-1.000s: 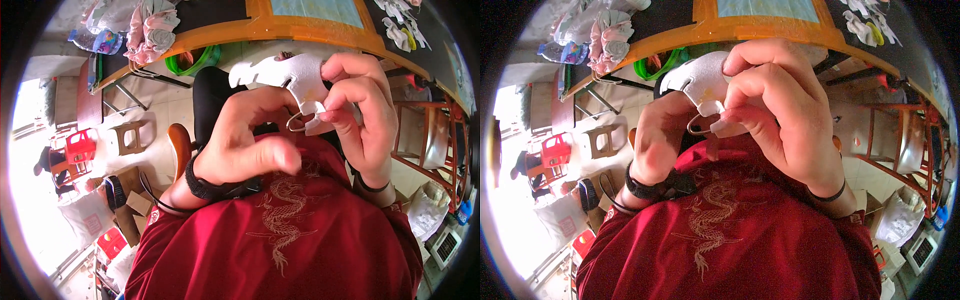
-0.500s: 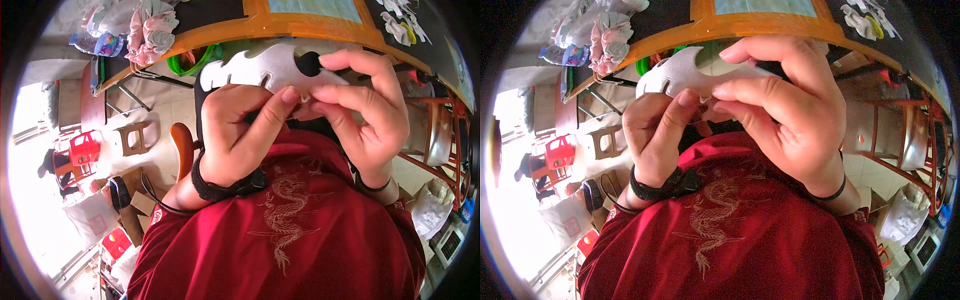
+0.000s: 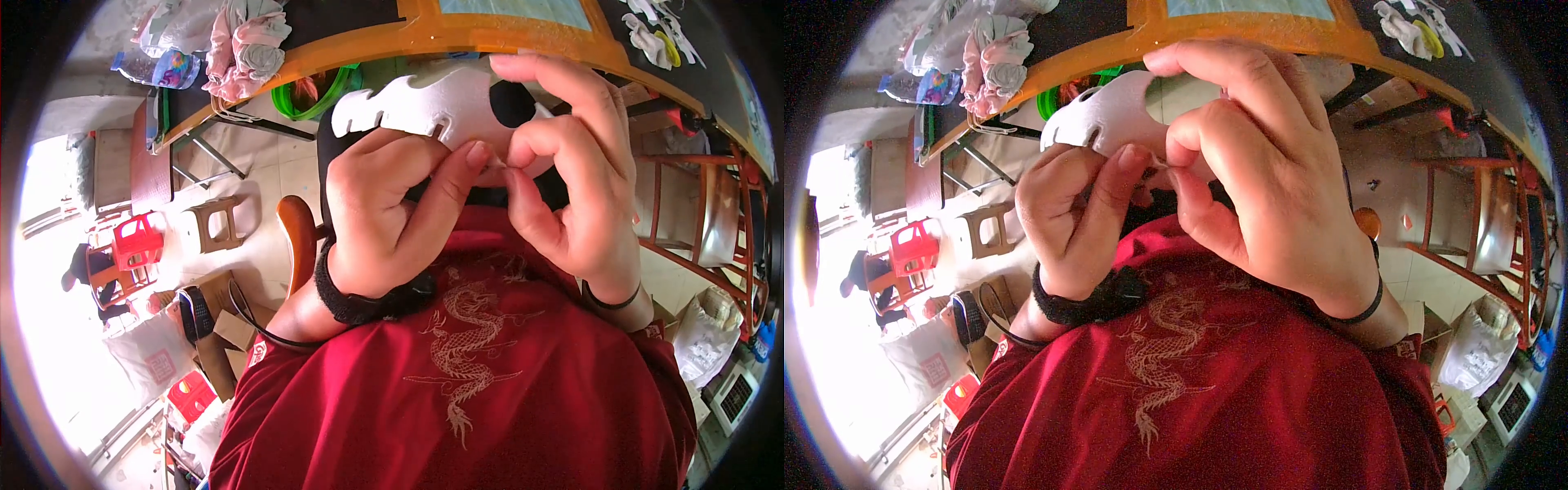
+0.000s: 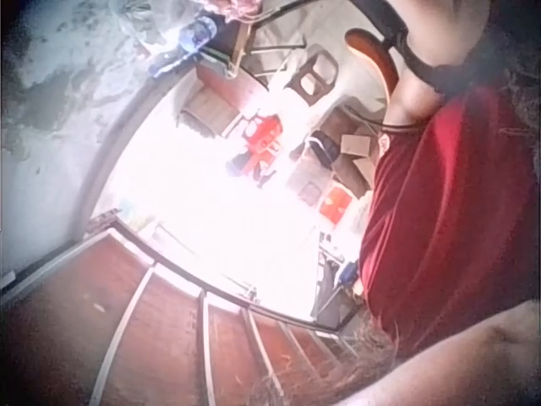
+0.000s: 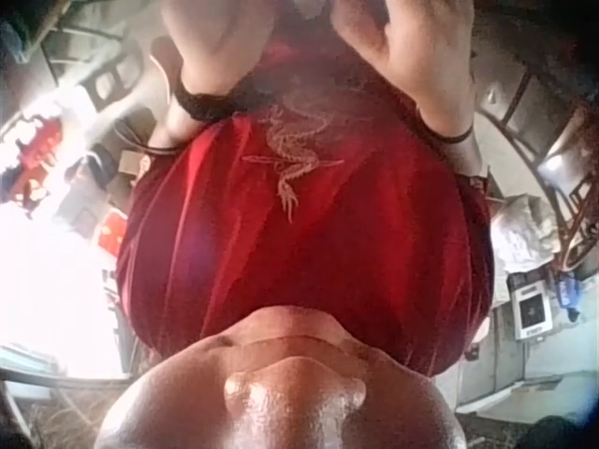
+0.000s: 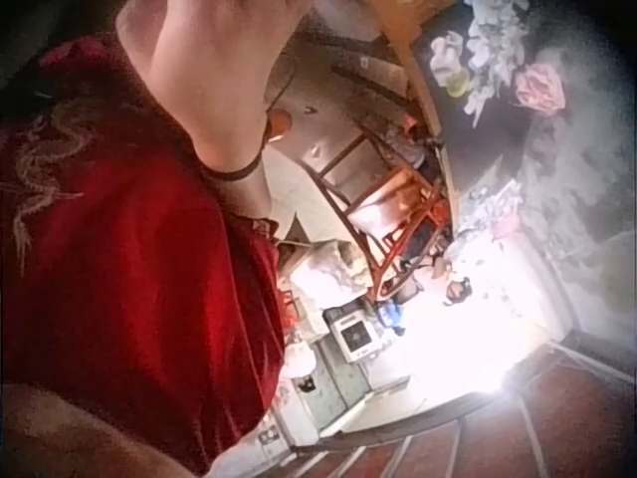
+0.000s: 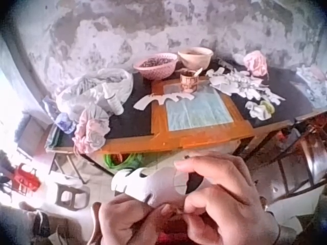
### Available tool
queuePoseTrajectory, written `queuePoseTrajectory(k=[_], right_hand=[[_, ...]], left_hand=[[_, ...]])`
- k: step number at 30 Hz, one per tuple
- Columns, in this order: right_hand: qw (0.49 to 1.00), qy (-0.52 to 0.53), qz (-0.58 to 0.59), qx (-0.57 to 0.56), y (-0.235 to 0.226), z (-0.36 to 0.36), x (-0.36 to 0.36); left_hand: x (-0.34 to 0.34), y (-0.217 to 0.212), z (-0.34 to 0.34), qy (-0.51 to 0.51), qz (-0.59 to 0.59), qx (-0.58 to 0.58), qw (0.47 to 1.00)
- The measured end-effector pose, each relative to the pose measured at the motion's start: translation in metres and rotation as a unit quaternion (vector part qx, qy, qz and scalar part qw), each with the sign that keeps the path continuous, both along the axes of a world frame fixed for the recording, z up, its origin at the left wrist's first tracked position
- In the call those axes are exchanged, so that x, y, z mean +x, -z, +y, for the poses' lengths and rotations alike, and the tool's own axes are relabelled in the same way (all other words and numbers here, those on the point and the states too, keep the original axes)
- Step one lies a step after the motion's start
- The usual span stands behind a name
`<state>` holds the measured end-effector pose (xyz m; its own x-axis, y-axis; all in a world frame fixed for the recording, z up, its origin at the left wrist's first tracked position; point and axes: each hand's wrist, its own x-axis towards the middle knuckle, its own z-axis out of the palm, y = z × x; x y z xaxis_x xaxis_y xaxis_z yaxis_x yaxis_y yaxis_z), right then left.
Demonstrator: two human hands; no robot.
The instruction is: Applying glue to small metal rings and attaching them to a white shoe upper component.
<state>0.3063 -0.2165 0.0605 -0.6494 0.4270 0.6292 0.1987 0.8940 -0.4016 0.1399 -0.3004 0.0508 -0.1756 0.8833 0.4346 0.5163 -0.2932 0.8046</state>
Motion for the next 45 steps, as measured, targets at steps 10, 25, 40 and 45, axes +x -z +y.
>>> queuePoseTrajectory(k=[10,25,40,45], right_hand=[[0.961,-0.078,0.027,-0.264,0.004,0.001,0.006],[0.996,-0.022,0.054,-0.065,0.005,0.003,0.003],[0.99,-0.048,0.039,-0.124,0.005,0.008,0.005],[0.989,-0.045,0.044,-0.132,0.002,0.003,0.004]], left_hand=[[0.002,0.01,0.003,-0.026,-0.062,-0.049,0.997],[0.004,0.002,0.001,-0.023,-0.084,-0.033,0.996],[0.001,0.007,-0.001,0.007,-0.095,-0.078,0.992],[0.003,0.001,0.002,-0.005,-0.06,0.008,0.998]])
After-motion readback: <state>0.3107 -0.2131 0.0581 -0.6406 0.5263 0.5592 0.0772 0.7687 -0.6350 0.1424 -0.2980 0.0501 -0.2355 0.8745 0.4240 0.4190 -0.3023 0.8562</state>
